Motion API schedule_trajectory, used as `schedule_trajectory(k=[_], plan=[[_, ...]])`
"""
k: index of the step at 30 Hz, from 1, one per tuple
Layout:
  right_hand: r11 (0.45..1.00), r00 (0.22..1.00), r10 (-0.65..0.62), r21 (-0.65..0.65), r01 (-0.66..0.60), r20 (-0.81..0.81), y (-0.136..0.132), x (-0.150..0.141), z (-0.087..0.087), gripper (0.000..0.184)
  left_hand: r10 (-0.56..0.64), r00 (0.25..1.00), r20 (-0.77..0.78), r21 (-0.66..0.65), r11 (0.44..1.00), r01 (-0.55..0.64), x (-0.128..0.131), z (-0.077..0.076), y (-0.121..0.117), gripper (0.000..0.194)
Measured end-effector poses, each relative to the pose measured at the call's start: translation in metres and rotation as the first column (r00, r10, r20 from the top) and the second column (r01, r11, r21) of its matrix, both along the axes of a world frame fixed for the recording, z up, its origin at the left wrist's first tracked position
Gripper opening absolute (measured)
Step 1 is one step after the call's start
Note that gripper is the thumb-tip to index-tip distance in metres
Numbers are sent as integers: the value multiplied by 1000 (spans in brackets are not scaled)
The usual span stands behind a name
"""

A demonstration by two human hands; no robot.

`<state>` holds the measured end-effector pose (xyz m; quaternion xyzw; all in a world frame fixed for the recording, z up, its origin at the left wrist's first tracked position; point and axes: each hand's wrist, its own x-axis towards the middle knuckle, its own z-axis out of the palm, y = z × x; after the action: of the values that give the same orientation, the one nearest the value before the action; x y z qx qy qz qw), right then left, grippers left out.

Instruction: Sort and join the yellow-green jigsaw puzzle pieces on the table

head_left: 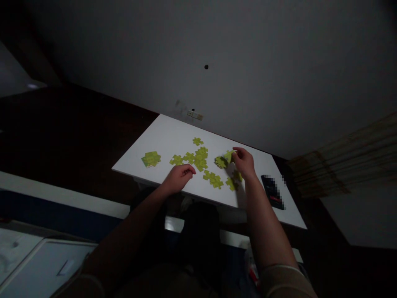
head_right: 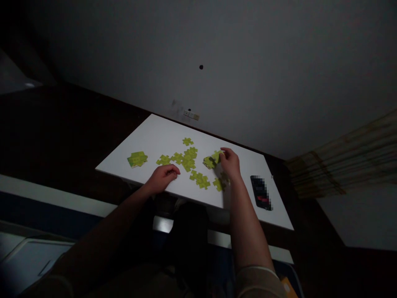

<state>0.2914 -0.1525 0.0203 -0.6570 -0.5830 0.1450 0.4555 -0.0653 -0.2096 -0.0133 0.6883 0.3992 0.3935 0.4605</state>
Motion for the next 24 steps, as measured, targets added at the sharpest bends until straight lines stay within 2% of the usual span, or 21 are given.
schedule_trajectory(k=[4,7,10,15,17,19,24], plan=[[996,981,-11,-82,27,195,-12,-3,-13,45,24,999,-21,3,1000,-24,0,-1,0,20],[993,970,-14,-109,42,244,-13,-9,-17,44,32,999,-44,11,999,-32,0,-1,0,20],[992,942,4,-121,39,335,-14,-13,-17,42,42,997,-64,23,999,-41,0,-1,-1,21],[993,846,-12,-90,70,533,-18,-27,-12,38,63,995,-75,36,998,-60,0,-3,0,21],[996,831,12,-77,37,556,-19,-39,-11,39,64,995,-75,41,997,-61,0,-4,0,20],[994,820,87,-98,-38,566,-19,-56,-10,40,63,995,-76,40,997,-60,0,-4,0,21],[974,779,224,-158,-162,585,-16,-100,-17,45,55,996,-70,37,998,-53,0,-3,-1,21]])
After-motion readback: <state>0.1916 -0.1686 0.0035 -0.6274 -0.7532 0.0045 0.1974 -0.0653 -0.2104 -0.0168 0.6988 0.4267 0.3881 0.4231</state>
